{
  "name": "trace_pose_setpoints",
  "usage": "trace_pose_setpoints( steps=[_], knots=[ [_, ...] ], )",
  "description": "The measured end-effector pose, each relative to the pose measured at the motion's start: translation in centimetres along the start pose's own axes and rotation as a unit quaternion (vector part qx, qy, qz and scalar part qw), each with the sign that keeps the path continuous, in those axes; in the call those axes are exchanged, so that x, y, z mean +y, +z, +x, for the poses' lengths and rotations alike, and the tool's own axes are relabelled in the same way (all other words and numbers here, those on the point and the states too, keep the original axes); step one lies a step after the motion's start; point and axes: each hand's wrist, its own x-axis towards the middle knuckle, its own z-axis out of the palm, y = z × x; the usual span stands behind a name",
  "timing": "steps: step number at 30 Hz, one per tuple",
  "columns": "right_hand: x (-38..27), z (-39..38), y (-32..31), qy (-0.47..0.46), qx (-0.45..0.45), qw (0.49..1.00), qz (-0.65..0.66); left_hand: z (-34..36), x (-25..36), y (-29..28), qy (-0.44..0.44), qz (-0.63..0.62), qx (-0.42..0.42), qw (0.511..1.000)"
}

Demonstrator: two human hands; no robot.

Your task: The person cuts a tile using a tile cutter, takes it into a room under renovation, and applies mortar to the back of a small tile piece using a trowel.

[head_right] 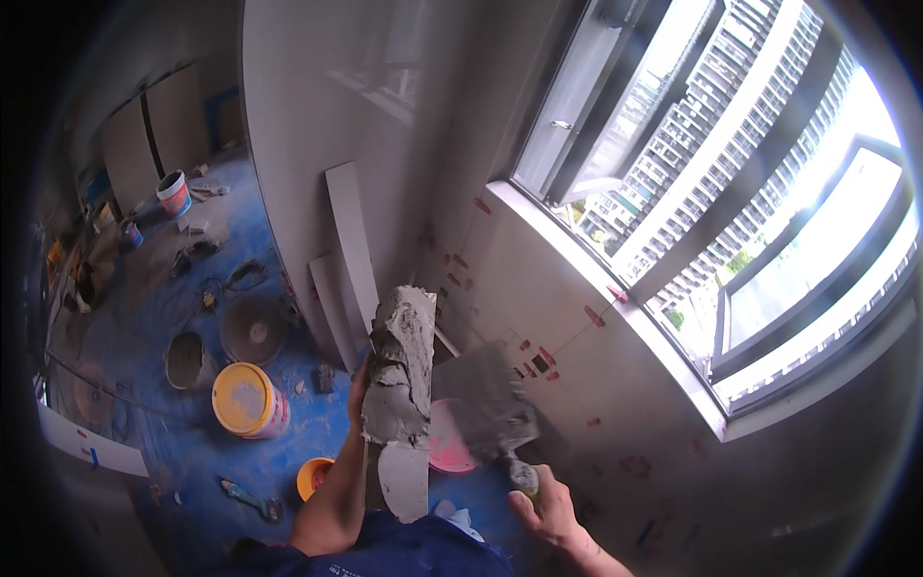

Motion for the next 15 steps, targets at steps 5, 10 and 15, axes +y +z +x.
trace_pose_setpoints(
  steps=[5, 10, 15],
  knots=[
    [1.3, 3.4, 0.7, 0.067, -0.242, 0.964, 0.084, -1.2, -2.4, -2.2, -0.088, -0.093, -0.018, 0.992],
    [3.1, 6.3, 1.2, 0.096, -0.166, 0.978, 0.083, -3.2, -3.4, -3.3, -0.198, -0.148, 0.006, 0.969],
    [6.4, 7.7, -1.2, 0.159, -0.034, 0.987, -0.010, -2.1, 4.7, -0.3, -0.197, -0.495, -0.105, 0.840]
  ],
)
